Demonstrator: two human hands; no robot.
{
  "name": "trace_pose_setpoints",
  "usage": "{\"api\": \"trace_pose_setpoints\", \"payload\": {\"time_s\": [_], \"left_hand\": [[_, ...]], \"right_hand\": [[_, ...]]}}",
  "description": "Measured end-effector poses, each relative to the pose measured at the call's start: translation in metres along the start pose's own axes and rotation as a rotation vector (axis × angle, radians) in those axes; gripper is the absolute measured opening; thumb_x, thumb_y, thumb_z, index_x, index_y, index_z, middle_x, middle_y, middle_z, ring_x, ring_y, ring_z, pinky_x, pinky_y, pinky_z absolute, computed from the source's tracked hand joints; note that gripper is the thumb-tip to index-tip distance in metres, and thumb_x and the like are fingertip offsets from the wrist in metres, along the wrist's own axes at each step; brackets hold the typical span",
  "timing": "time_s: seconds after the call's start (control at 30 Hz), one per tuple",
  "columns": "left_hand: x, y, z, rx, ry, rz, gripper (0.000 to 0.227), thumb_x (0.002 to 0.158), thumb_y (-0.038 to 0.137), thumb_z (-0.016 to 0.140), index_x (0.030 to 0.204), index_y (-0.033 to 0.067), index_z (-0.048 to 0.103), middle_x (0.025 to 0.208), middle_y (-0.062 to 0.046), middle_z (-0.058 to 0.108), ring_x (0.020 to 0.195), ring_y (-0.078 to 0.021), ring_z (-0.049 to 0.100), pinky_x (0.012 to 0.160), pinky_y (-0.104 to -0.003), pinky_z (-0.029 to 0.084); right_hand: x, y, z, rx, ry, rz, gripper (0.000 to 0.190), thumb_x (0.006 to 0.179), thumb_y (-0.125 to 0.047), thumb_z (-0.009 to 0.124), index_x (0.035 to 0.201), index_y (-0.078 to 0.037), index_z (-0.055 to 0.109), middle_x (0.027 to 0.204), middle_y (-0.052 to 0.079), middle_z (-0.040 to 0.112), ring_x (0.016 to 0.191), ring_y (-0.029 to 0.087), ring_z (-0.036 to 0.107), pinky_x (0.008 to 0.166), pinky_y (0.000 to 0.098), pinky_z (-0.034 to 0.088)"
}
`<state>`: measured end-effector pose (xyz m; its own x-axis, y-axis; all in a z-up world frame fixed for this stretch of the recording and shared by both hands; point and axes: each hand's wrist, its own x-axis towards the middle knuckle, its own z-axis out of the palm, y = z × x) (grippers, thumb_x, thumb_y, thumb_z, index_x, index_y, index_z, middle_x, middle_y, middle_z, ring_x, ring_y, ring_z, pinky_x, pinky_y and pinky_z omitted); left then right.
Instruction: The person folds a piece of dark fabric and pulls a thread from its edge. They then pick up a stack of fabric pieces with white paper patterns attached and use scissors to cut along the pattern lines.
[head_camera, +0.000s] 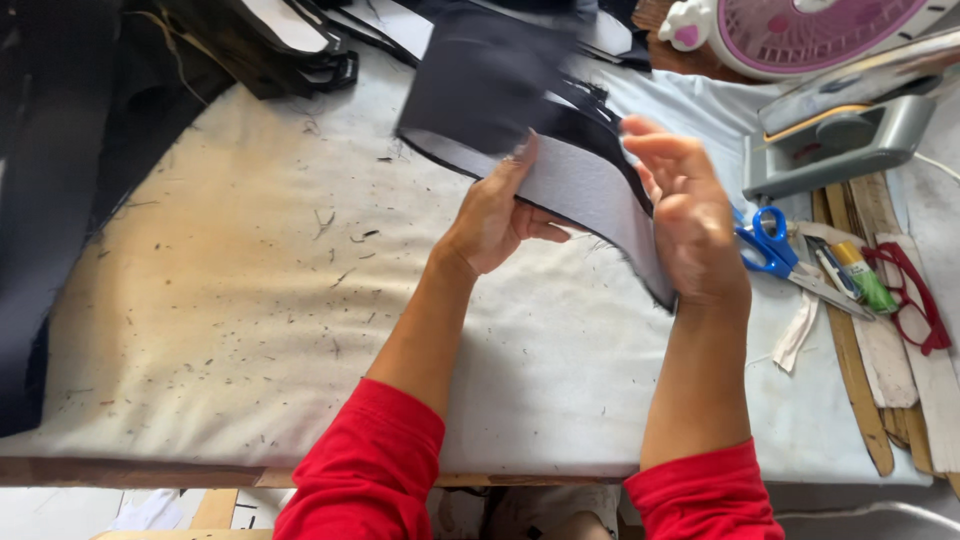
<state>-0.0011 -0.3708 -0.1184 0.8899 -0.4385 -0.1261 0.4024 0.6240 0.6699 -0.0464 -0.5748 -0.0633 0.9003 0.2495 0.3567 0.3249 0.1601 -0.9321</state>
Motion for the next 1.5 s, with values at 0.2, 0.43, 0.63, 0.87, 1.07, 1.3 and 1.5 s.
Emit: {"api": "trace_pose_setpoints", "payload": {"time_s": [0.2, 0.43, 0.63, 0.87, 1.07, 1.3, 1.5], "left_hand": [[-0.009, 0.021, 0.010, -0.033, 0.074, 0.011, 0.066, 0.089, 0.052, 0.055, 0.112, -0.0092, 0.064, 0.080, -0.019, 0.069, 0.057, -0.0264, 0.067, 0.050, -0.036, 0.062], [-0.008, 0.039, -0.005, -0.264, 0.496, 0.367, 0.060, 0.094, 0.043, 0.050, 0.131, -0.0025, 0.058, 0.095, -0.011, 0.069, 0.084, -0.0284, 0.071, 0.069, -0.039, 0.063], [-0.004, 0.019, -0.007, -0.123, 0.308, 0.238, 0.087, 0.076, 0.055, 0.064, 0.140, 0.0040, 0.034, 0.101, -0.015, 0.069, 0.085, -0.0257, 0.069, 0.077, -0.036, 0.060], [0.020, -0.034, -0.025, 0.233, 0.263, 0.234, 0.049, 0.086, 0.040, 0.083, 0.121, 0.0108, 0.066, 0.104, -0.003, 0.070, 0.097, -0.0148, 0.065, 0.089, -0.046, 0.056], [0.008, -0.015, -0.012, 0.292, 0.266, 0.219, 0.046, 0.087, 0.042, 0.080, 0.119, 0.0112, 0.066, 0.102, -0.005, 0.068, 0.095, -0.0190, 0.065, 0.083, -0.047, 0.059], [0.001, -0.006, 0.001, 0.273, 0.289, 0.199, 0.048, 0.085, 0.037, 0.081, 0.117, 0.0043, 0.065, 0.097, -0.008, 0.066, 0.092, -0.0222, 0.066, 0.080, -0.049, 0.059], [0.007, -0.007, -0.010, 0.302, 0.289, 0.181, 0.043, 0.085, 0.036, 0.080, 0.113, 0.0060, 0.066, 0.093, -0.005, 0.066, 0.089, -0.0193, 0.068, 0.078, -0.047, 0.061]], "right_hand": [[0.003, 0.004, -0.008, -0.158, -0.210, 0.580, 0.057, 0.080, -0.027, 0.078, 0.126, 0.003, 0.061, 0.102, 0.007, 0.067, 0.094, 0.017, 0.064, 0.080, 0.0303, 0.053], [-0.004, 0.010, -0.030, -0.213, -0.015, 0.533, 0.024, 0.088, -0.010, 0.074, 0.110, -0.006, 0.066, 0.104, 0.001, 0.070, 0.096, 0.012, 0.067, 0.089, 0.0251, 0.056], [0.004, 0.023, -0.020, -0.050, 0.242, 0.470, 0.019, 0.091, -0.002, 0.071, 0.102, -0.014, 0.061, 0.096, 0.001, 0.069, 0.088, 0.010, 0.068, 0.086, 0.0208, 0.057], [0.011, 0.025, -0.007, 0.169, 0.292, 0.346, 0.045, 0.094, -0.005, 0.070, 0.137, -0.005, 0.056, 0.119, 0.015, 0.071, 0.102, 0.021, 0.073, 0.091, 0.0395, 0.063], [0.011, 0.031, -0.019, 0.203, 0.375, 0.352, 0.028, 0.093, 0.000, 0.070, 0.121, -0.002, 0.066, 0.081, 0.008, 0.068, 0.063, 0.013, 0.069, 0.069, 0.0267, 0.060], [0.011, 0.026, -0.020, 0.242, 0.420, 0.363, 0.022, 0.096, -0.003, 0.064, 0.117, 0.001, 0.066, 0.078, 0.009, 0.070, 0.063, 0.016, 0.073, 0.068, 0.0281, 0.060], [0.013, 0.028, -0.019, 0.203, 0.429, 0.396, 0.025, 0.093, -0.004, 0.063, 0.117, 0.001, 0.067, 0.073, 0.009, 0.068, 0.063, 0.014, 0.071, 0.070, 0.0280, 0.060]]}}
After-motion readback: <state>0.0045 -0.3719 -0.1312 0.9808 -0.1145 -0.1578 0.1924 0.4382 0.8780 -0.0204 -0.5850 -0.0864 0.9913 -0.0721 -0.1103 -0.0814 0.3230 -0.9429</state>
